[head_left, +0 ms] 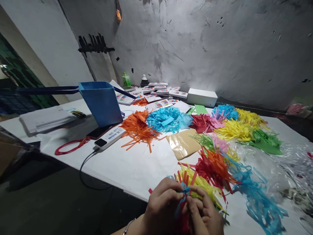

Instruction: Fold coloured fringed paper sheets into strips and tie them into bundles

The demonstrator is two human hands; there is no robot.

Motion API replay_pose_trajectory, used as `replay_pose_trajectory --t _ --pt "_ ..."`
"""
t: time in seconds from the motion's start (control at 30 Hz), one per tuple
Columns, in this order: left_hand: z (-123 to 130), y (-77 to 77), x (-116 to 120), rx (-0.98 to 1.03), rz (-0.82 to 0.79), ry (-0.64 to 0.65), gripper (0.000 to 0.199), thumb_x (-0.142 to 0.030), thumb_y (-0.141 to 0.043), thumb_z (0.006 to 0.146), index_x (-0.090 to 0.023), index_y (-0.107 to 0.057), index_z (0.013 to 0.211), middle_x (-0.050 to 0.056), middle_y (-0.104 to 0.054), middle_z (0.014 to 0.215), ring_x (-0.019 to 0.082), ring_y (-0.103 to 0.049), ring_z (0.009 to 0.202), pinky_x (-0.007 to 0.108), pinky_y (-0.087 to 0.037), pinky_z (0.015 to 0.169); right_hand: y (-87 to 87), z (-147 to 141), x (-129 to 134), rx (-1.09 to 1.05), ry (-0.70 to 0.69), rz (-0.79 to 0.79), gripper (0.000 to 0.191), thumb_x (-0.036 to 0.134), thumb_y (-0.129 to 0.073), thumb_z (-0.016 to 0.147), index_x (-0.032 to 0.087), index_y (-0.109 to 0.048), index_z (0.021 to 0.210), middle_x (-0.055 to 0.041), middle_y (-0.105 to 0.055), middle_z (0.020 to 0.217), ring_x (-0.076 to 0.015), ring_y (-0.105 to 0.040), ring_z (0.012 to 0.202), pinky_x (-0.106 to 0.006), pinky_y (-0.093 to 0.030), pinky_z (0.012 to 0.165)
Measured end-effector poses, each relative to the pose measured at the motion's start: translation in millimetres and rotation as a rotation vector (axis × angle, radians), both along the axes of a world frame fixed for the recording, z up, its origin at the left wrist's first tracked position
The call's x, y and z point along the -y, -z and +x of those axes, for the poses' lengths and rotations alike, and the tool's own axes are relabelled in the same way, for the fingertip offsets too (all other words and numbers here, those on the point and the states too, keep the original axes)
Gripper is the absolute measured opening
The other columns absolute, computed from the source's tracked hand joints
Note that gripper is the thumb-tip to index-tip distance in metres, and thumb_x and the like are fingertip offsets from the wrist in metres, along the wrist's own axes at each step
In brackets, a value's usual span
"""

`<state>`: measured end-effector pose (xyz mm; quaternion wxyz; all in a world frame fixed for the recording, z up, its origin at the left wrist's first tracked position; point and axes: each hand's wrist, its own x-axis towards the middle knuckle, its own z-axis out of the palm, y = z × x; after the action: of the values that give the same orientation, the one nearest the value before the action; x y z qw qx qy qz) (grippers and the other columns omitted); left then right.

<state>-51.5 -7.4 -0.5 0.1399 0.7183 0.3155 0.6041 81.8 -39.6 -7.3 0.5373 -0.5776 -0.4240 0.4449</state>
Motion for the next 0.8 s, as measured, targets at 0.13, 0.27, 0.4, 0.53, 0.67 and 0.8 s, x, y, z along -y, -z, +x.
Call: replay_pose_trajectory --t 0.13,0.27,0.4,0.53,0.67,0.8 --pt "-1.6 9.9 -1.4 -0.056 0.048 0.0 0.012 -0.016 -0.062 0.095 -0.02 -0.066 0.084 0.008 -0.073 0.088 0.019 -0.065 0.081 0.029 -0.055 0.072 -1.7 3.0 -6.6 -0.187 -0.142 -0.025 0.064 0.064 -0.069 0.078 0.013 -0.066 0.115 0.0051 -0.057 0.051 -0.0092 -0.048 0.04 -0.018 -0.037 0.042" --pt "-6.9 2.9 -3.5 -0.007 -0.031 0.077 0.008 -0.016 -0.068 0.09 -0.021 -0.064 0.085 0.008 -0.074 0.09 0.019 -0.067 0.081 0.028 -0.056 0.072 2.5 9.6 -8.5 -0.105 -0.259 -0.004 0.06 0.064 -0.068 0.079 0.013 -0.07 0.11 0.001 -0.062 0.053 -0.0109 -0.053 0.045 -0.019 -0.038 0.046" --pt "-9.6 -6.1 -3.7 0.028 -0.108 0.171 0.009 -0.024 -0.066 0.094 -0.022 -0.064 0.085 0.008 -0.074 0.088 0.019 -0.069 0.08 0.028 -0.056 0.073 -2.3 11.0 -7.3 -0.146 -0.315 -0.066 0.068 0.064 -0.069 0.078 0.014 -0.063 0.123 0.0001 -0.064 0.051 -0.0099 -0.051 0.04 -0.017 -0.035 0.043" --pt "-8.0 -3.8 -3.1 0.042 -0.124 0.223 0.013 -0.028 -0.068 0.093 -0.021 -0.065 0.082 0.008 -0.074 0.085 0.018 -0.069 0.078 0.028 -0.056 0.072 -10.7 9.1 -6.6 -0.299 -0.275 -0.125 0.069 0.062 -0.076 0.073 0.015 -0.062 0.121 0.0024 -0.061 0.05 -0.0073 -0.048 0.037 -0.015 -0.033 0.041" --pt "-8.5 1.4 -4.8 0.014 -0.058 0.202 0.017 -0.021 -0.063 0.095 -0.021 -0.065 0.078 0.007 -0.076 0.08 0.018 -0.067 0.076 0.028 -0.056 0.072 -7.8 7.5 -8.1 -0.321 -0.306 -0.145 0.058 0.065 -0.072 0.076 0.017 -0.066 0.108 0.0043 -0.057 0.047 -0.0057 -0.042 0.035 -0.016 -0.029 0.04" --pt "-8.2 10.6 -9.3 -0.157 0.002 0.191 0.019 -0.016 -0.059 0.096 -0.02 -0.065 0.079 0.009 -0.079 0.084 0.019 -0.067 0.075 0.029 -0.054 0.069 1.6 15.3 -18.7 0.077 -0.148 0.123 0.041 0.061 -0.066 0.083 0.02 -0.07 0.08 -0.0009 -0.064 0.064 -0.014 -0.059 0.061 -0.023 -0.046 0.061"
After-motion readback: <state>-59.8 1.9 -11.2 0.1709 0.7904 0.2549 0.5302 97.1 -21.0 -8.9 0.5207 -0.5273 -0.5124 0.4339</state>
